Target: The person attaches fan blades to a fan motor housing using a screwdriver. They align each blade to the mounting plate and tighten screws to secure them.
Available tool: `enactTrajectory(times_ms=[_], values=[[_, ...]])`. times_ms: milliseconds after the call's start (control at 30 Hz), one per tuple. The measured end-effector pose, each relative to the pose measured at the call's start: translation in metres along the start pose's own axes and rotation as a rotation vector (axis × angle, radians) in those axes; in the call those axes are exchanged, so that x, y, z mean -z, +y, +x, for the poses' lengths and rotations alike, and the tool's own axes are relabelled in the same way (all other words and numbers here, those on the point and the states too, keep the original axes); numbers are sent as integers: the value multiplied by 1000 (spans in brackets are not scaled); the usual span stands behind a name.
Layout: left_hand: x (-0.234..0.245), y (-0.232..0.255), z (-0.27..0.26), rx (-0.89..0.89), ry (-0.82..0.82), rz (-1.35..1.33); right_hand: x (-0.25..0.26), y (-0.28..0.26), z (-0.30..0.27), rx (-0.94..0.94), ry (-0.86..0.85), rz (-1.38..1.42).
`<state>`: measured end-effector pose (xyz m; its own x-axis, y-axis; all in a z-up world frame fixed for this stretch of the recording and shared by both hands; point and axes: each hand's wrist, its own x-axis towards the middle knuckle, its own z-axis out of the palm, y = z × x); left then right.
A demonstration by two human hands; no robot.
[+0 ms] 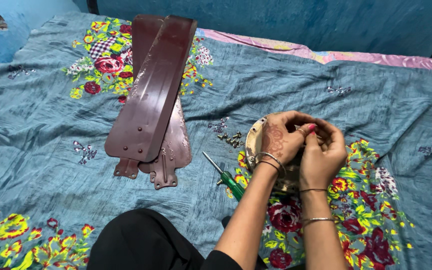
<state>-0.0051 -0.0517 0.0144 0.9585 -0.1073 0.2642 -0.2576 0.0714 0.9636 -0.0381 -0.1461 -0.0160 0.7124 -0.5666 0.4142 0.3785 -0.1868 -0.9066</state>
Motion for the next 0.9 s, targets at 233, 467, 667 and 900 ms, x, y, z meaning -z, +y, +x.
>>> enactTrajectory(times_ms=[233,467,667,900], values=[[1,3,3,-28,-26,78,3,6,8,8,-34,15],[3,2,14,8,-85,156,0,6,13,-15,-30,37],[5,2,19,2,-118,204,-4,3,19,3,-38,20],[4,5,10,-1,-75,192,-2,4,18,-10,-49,17]])
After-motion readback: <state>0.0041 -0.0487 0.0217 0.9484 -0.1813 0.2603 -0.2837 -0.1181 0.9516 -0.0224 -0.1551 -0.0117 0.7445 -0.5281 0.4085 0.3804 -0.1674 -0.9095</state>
